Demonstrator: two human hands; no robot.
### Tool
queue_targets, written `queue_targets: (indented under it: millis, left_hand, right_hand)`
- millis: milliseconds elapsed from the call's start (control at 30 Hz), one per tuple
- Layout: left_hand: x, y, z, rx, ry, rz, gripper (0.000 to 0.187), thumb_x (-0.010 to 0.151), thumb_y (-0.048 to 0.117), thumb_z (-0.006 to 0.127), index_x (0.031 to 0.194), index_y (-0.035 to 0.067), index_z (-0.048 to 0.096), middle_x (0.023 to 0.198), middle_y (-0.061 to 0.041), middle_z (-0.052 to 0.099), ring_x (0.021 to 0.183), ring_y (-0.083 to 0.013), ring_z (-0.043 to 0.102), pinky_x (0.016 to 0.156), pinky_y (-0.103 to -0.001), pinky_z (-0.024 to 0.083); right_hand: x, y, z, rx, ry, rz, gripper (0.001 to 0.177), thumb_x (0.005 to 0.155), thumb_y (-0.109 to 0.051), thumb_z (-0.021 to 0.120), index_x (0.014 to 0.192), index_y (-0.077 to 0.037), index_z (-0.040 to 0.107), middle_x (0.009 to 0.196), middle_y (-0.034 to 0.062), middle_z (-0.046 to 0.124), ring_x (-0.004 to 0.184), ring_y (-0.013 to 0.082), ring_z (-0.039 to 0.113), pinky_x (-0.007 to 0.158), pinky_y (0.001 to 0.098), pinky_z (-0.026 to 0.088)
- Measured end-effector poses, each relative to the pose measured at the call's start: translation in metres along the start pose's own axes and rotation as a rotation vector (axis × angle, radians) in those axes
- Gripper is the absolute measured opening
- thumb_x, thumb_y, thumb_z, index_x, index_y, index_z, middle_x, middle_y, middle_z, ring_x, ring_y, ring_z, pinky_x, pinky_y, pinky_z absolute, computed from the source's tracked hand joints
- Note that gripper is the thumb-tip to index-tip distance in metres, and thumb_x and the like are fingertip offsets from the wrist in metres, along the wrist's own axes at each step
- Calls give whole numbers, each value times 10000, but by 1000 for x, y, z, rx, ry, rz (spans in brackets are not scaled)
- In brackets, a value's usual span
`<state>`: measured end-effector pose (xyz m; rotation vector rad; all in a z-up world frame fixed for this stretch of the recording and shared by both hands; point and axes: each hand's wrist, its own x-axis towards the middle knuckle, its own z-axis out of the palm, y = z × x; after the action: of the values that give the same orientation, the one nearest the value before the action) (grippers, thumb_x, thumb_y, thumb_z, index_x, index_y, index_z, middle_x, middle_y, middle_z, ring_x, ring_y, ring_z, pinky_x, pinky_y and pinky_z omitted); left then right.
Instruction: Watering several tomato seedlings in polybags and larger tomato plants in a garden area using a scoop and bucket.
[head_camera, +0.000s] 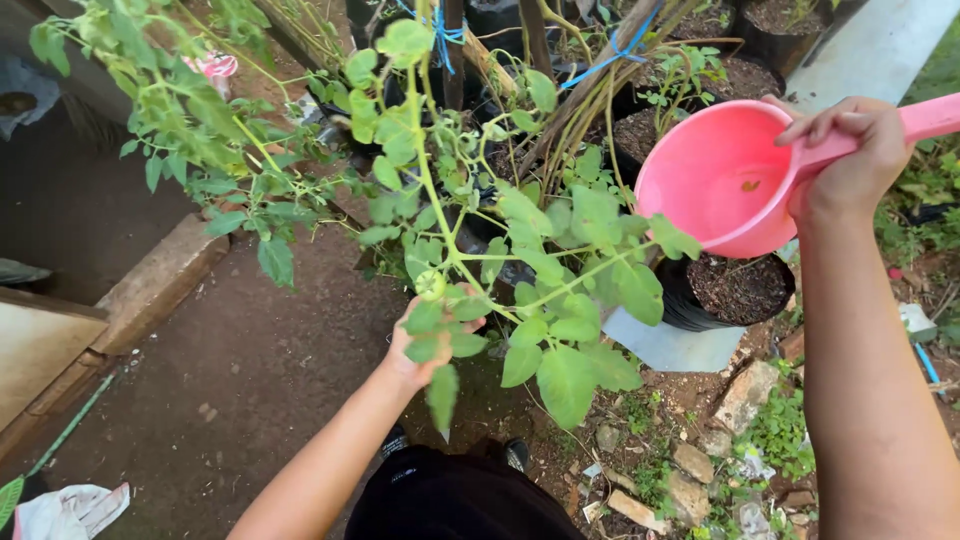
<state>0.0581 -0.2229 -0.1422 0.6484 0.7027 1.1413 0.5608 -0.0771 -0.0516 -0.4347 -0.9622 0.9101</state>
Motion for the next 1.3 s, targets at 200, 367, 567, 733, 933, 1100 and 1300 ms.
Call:
queue_targets:
  millis: [200, 367, 567, 733, 933, 1100, 1300]
  left_hand:
    - [2, 11, -3, -194, -197, 56, 295, 978, 353, 623, 1116, 95, 662, 1178, -94, 651, 1101, -259, 639, 990, -455, 533]
    - [5, 17, -5, -207, -35, 10, 285, 969, 347, 583, 1041, 77, 636, 1095, -101, 640, 1014, -266, 643, 945, -456, 551]
    - [5, 23, -12, -275, 76, 2, 386, 852, 331, 580, 1056, 11, 647, 993, -145, 669, 927, -272, 654, 896, -429, 542]
    - [5, 27, -10, -302, 194, 4, 349, 813, 292, 577, 1024, 26, 656, 956, -138, 690, 900, -284, 661, 872, -459, 532]
    - [5, 21, -18, -324, 145, 8, 374, 822, 295, 581, 1056, 12, 651, 987, -146, 684, 928, -275, 660, 891, -460, 529]
    - [3, 24, -12, -305, 131, -2, 413, 809, 306, 579, 1079, 3, 655, 1008, -147, 690, 930, -273, 656, 904, -447, 525]
    - [4, 23, -8, -317, 103, 2, 447, 797, 318, 585, 1097, -9, 633, 985, -147, 671, 916, -276, 649, 886, -451, 520]
  right_hand:
    - [-2, 3, 17, -23, 3, 2, 152, 967, -64, 441, 848, 7, 504, 737, 141, 469, 708, 355, 620, 1075, 639, 486]
    - [-2, 3, 25, -37, 5, 10, 167, 970, -50, 447, 824, 18, 493, 729, 138, 460, 708, 353, 621, 1096, 641, 479]
    - [-3, 1, 35, -36, -17, 9, 158, 965, -38, 459, 830, 33, 498, 721, 133, 453, 673, 345, 611, 1074, 642, 490]
    - [-2, 0, 42, -77, -35, -7, 177, 956, -45, 462, 794, 24, 489, 712, 125, 454, 679, 350, 632, 1063, 630, 502]
    - [-3, -1, 44, -85, -37, -25, 223, 963, -32, 457, 744, 7, 448, 683, 121, 429, 658, 347, 625, 1045, 626, 513]
    - [-4, -4, 47, -101, -33, -40, 204, 948, -11, 446, 746, 19, 451, 692, 129, 435, 649, 338, 614, 1044, 632, 514]
    - [-6, -7, 51, -96, 8, -47, 144, 931, -4, 449, 789, 12, 463, 715, 131, 444, 630, 326, 608, 1031, 636, 524]
